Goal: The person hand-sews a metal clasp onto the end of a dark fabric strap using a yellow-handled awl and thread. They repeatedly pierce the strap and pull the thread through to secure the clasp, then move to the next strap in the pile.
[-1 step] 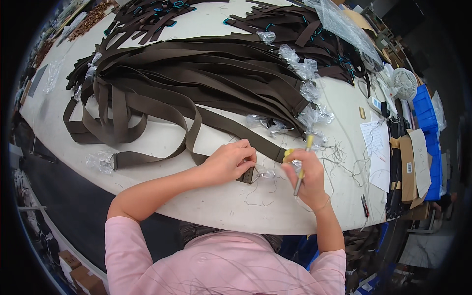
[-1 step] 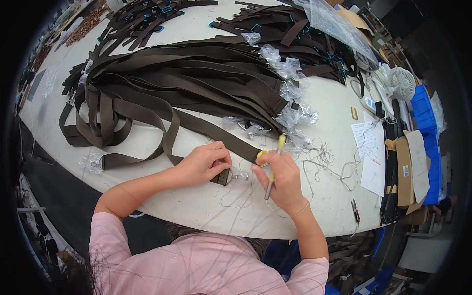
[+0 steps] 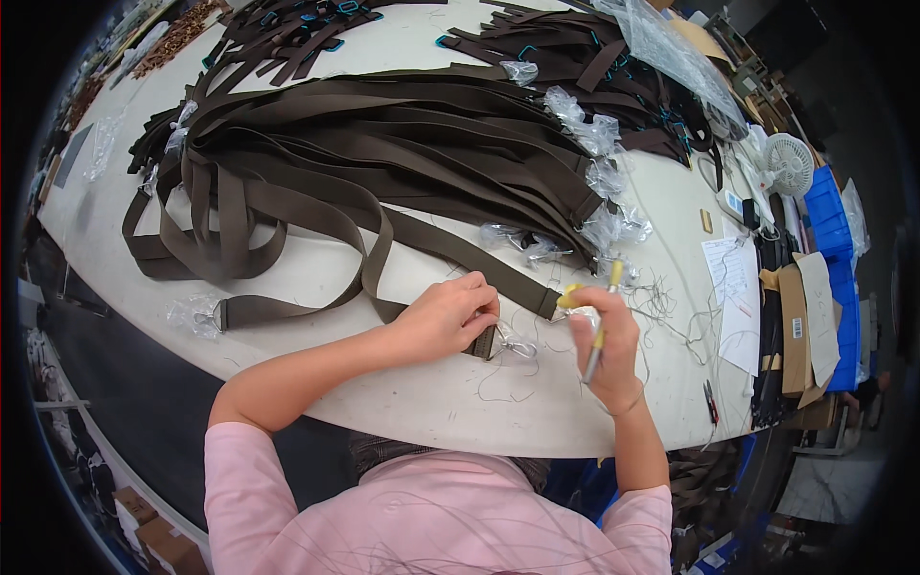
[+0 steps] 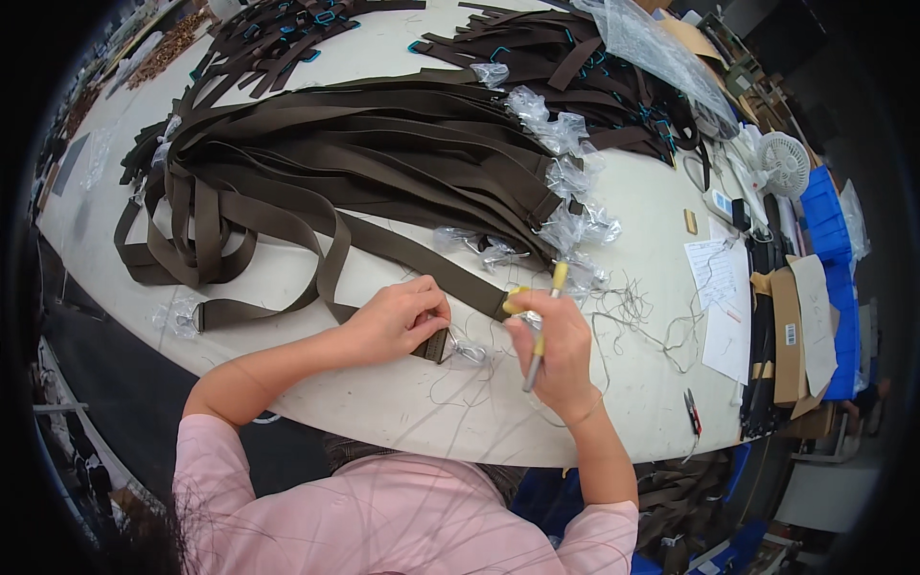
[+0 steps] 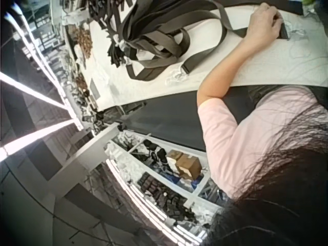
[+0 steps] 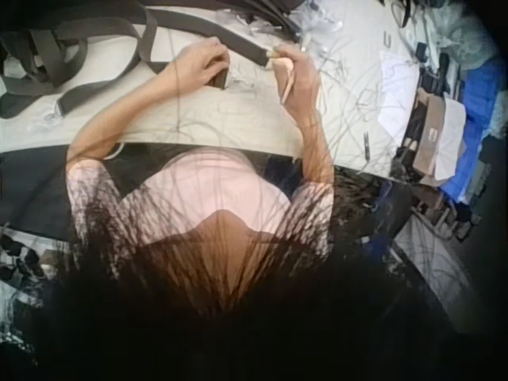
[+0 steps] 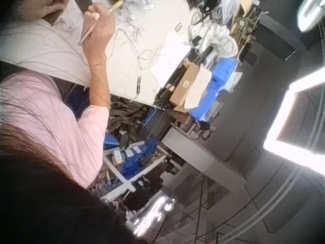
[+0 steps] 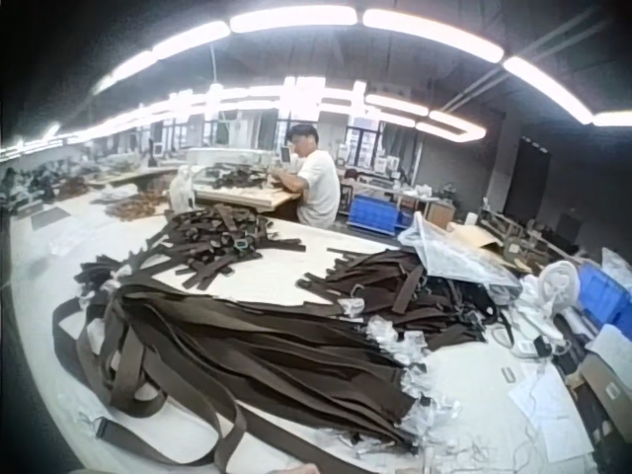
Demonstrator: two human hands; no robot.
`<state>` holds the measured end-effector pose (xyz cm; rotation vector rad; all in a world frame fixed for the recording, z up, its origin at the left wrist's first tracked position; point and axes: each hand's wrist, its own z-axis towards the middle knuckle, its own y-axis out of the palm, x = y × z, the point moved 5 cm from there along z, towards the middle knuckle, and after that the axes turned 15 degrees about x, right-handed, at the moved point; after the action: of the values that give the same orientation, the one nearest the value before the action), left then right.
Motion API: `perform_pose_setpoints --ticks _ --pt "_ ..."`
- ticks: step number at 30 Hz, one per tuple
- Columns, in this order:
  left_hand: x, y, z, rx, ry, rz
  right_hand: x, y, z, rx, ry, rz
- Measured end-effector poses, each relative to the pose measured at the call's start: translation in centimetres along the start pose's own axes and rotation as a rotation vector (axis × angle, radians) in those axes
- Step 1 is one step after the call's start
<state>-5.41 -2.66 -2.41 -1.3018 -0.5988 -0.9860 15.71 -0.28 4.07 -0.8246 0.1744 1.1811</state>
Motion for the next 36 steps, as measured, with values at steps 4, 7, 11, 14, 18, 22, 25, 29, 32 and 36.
perform_pose_setpoints --ticks 4,7,11,14,18,22,25,29,32,36 --pt "-0.6 -0.4 -0.3 0.054 -0.078 -0.095 -0.3 0.6 0.0 0.260 0.210 0.239" --pt "-0.9 -0.6 -0.3 0.056 -0.110 -0.158 0.8 3.0 -2.1 0.190 0.565 0.540" --pt "-1.3 -0.5 -0.2 0.031 -0.140 -0.176 2.7 5.4 -4.6 0.099 0.974 0.543" --pt "-1.5 -0.6 -0.2 0.034 -0.166 -0.187 3.2 5.6 -4.7 0.069 0.985 0.482" --pt "-1.7 -0.5 -0.2 0.051 -0.183 -0.182 3.2 5.8 -4.8 0.025 0.965 0.445" --pt "-1.8 -0.5 -0.1 0.046 -0.209 -0.199 2.7 6.0 -4.5 0.023 0.975 0.441" --pt "-1.8 -0.4 -0.1 0.053 -0.198 -0.200 2.8 6.1 -4.6 0.025 0.965 0.432" --pt "-1.7 -0.5 -0.1 0.054 -0.227 -0.203 2.7 6.0 -4.6 0.005 0.975 0.398" --pt "-1.6 -0.5 -0.1 0.059 -0.227 -0.206 2.6 6.0 -4.6 0.014 0.979 0.393" --pt "-1.6 -0.6 -0.1 0.067 -0.207 -0.188 2.5 6.1 -4.5 0.010 0.963 0.383"
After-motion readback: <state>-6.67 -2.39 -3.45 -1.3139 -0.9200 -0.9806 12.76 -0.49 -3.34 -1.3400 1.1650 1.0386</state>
